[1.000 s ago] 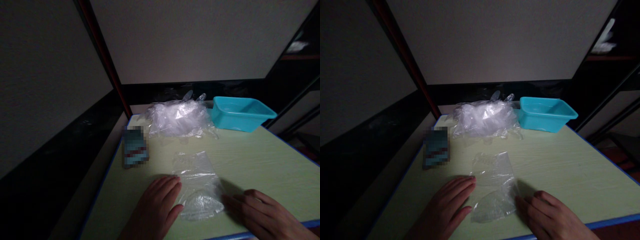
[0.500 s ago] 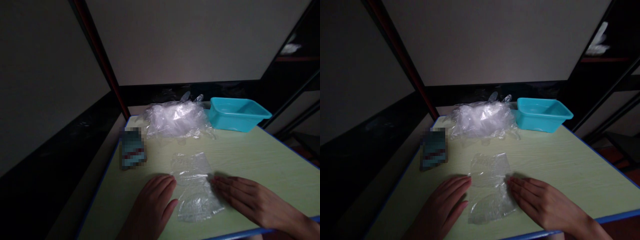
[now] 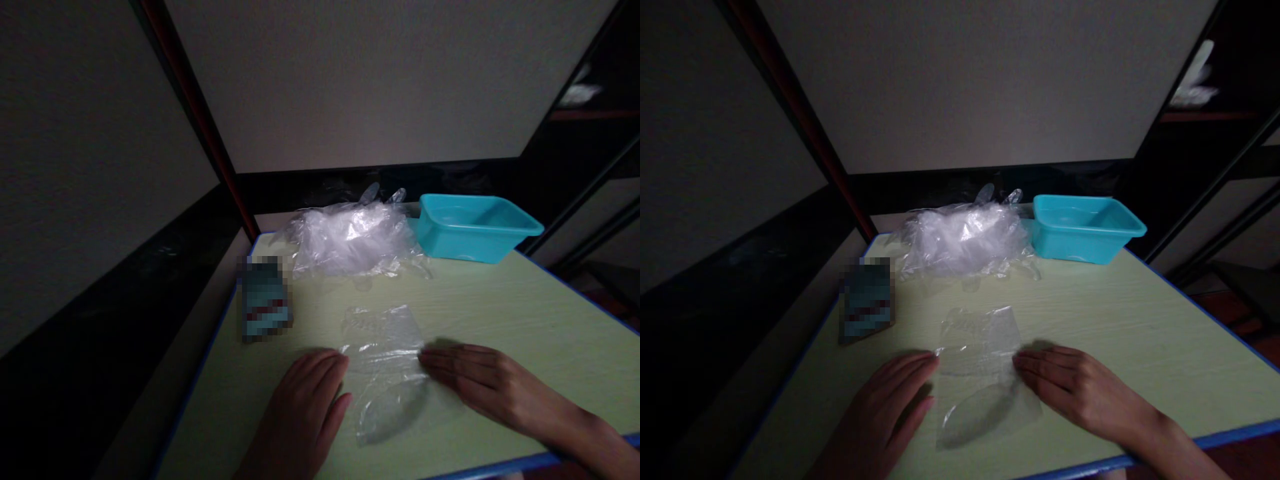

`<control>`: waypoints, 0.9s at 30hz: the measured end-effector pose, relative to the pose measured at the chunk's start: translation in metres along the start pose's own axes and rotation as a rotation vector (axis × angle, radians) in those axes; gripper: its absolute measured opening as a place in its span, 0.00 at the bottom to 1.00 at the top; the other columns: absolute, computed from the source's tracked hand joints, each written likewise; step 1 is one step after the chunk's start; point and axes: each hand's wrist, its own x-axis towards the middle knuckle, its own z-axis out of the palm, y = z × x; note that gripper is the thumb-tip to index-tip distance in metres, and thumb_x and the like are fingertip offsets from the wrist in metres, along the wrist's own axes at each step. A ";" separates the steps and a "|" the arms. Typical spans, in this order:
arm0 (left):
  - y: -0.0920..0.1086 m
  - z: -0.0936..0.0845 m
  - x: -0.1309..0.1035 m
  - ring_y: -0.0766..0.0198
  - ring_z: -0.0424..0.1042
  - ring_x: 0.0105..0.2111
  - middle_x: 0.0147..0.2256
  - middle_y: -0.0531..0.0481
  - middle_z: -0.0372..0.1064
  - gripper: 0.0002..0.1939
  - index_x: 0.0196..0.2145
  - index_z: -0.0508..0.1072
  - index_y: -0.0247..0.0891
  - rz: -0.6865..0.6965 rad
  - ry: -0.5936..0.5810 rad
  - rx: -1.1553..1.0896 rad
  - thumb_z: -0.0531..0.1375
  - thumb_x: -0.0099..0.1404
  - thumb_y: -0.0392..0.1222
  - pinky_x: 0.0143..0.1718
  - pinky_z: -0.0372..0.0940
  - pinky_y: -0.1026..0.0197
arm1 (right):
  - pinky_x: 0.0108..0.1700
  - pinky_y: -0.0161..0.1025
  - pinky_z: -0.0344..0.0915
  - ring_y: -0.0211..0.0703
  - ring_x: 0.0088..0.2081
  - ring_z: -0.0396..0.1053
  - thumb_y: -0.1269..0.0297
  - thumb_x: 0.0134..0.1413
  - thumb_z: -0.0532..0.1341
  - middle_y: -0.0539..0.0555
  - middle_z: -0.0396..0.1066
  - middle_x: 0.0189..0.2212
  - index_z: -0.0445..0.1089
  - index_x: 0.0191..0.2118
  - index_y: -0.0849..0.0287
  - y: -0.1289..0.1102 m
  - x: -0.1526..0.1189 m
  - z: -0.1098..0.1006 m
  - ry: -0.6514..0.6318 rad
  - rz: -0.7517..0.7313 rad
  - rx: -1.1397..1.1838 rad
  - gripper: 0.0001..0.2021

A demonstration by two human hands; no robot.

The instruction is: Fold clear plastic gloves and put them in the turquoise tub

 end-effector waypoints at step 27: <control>-0.001 0.012 0.033 0.69 0.60 0.22 0.30 0.56 0.69 0.38 0.58 0.48 0.34 -0.647 0.013 -0.428 0.55 0.50 0.28 0.27 0.60 0.65 | 0.20 0.33 0.54 0.37 0.16 0.61 0.64 0.49 0.53 0.44 0.64 0.15 0.55 0.38 0.57 0.030 0.048 0.028 0.174 0.957 0.794 0.09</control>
